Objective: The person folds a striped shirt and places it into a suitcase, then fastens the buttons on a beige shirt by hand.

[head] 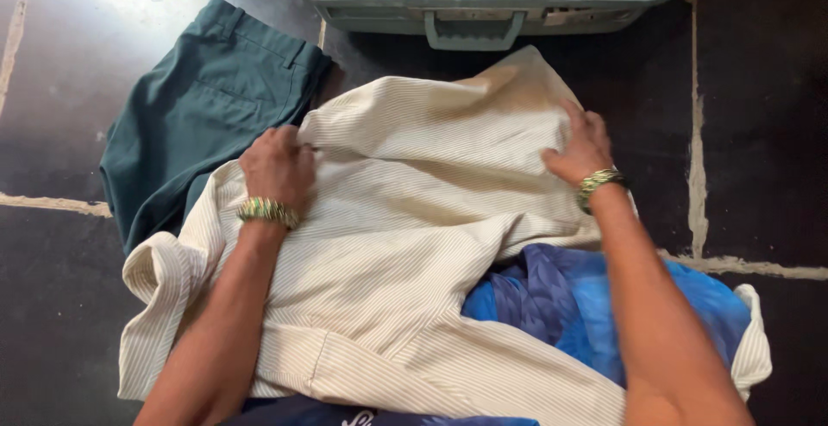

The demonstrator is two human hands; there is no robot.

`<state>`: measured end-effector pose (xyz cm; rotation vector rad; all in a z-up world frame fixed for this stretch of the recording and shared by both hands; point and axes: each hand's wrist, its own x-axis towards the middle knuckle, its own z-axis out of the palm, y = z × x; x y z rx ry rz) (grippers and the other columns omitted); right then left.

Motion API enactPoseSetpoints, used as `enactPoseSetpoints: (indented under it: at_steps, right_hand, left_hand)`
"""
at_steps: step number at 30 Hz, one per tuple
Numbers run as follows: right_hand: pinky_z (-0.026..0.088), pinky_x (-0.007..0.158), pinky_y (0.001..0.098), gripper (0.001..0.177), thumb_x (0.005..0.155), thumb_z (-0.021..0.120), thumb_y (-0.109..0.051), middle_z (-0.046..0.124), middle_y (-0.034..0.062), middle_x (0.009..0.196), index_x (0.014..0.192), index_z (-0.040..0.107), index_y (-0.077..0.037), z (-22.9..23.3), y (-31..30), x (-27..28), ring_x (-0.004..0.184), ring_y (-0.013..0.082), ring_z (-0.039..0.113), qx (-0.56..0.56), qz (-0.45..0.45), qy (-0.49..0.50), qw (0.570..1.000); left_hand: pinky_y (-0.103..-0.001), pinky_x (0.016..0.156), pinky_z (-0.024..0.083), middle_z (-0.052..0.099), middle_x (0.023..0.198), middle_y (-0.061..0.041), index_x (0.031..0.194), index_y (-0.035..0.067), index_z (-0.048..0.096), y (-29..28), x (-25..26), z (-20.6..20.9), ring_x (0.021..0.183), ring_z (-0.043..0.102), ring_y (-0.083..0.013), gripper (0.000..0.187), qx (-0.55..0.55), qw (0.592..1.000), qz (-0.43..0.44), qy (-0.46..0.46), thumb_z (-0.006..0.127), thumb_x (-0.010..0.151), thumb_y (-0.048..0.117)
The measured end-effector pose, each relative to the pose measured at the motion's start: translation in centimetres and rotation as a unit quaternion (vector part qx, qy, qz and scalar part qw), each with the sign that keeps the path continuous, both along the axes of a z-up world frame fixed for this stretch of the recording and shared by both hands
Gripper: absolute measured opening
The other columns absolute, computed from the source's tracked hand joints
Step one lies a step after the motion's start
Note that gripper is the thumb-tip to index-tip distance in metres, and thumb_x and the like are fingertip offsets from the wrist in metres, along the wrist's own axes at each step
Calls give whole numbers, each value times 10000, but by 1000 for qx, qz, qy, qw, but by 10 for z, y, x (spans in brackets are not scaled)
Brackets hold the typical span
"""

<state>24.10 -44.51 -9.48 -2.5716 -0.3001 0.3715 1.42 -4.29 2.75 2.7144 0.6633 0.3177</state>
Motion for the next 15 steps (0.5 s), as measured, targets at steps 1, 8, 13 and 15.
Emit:
enactPoseSetpoints:
  at_steps: [1,8,13,15]
  right_hand:
    - [350,1085,623,1010,716,783,-326,208,174,1648,1592,280,-344,2,15,-3,1454,440,273,-21,-13,25,999]
    - [304,1106,695,1038,746,845,-457,199,147,1647,1581,231,-396,21,56,16,1482,465,248,-8,-78,-6,997]
    - [319,1119,691,1005,747,808,-317,142,189,1675,1601,289,-433,26,60,30,1495,491,196,-15,-10,-97,995]
    - [316,1092,693,1011,682,818,-290,85,147,1652,1547,320,-451,32,66,33,1478,482,170,-24,5,-47,999]
  left_hand:
    - [-464,823,508,699,904,-130,921,50,676,-13,-5,6,866,657,-324,182,25,994,-73,-80,724,893,223]
    - [-377,800,536,729,887,-66,1019,116,737,-109,-41,36,779,687,-210,110,-167,872,-435,151,698,933,173]
    - [-376,755,576,681,1060,-92,1153,106,677,-79,-14,22,843,713,-258,187,-144,983,-110,0,638,971,96]
    - [-420,817,559,634,1154,-116,1184,111,676,-60,5,10,933,698,-314,217,-62,996,-65,-26,679,968,138]
